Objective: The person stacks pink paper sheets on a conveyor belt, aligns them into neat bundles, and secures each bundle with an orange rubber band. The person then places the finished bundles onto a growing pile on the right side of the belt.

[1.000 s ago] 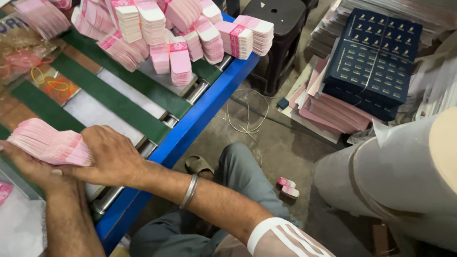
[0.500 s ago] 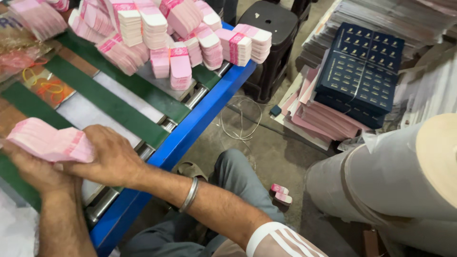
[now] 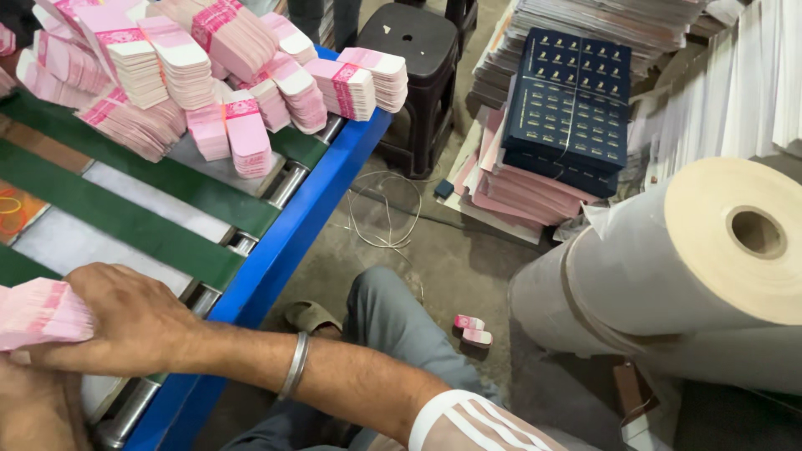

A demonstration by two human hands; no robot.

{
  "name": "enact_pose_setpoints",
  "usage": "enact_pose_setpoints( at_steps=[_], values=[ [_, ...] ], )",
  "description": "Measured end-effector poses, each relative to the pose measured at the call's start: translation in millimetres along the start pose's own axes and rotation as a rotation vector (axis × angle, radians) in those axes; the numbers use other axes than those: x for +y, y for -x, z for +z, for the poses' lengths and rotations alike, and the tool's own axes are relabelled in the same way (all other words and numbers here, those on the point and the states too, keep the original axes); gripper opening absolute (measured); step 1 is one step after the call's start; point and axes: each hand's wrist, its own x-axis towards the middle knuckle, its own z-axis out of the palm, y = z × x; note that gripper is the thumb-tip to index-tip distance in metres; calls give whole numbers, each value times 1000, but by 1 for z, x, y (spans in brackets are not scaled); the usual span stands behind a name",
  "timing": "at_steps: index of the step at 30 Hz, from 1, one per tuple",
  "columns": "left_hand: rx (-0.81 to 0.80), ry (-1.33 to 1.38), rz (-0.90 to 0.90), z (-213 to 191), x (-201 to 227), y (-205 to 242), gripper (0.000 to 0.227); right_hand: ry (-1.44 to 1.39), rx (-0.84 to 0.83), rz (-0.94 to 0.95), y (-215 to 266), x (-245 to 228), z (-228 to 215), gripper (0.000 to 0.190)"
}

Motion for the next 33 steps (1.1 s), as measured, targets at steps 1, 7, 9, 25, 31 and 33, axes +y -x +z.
enact_pose_setpoints(
  at_steps=[1, 7, 9, 25, 31, 33],
  values=[
    [8, -7, 8, -2, 1, 2, 62, 0, -10, 1, 1, 2, 1, 69],
    [-14, -28, 18, 17, -13, 4, 62, -13, 61, -46, 1, 10, 10, 65],
    [-50, -64, 7, 34, -17, 0, 62, -30, 97, -66, 5, 11, 12, 63],
    [-164, -714, 71, 179, -18, 34, 62, 4, -59, 38, -5, 59, 77, 52],
    [-210, -869, 107, 190, -1, 41, 62, -17, -48, 38, -4, 68, 75, 50],
    [-207, -922, 130, 194, 7, 42, 62, -49, -72, 60, -5, 60, 65, 51]
  ],
)
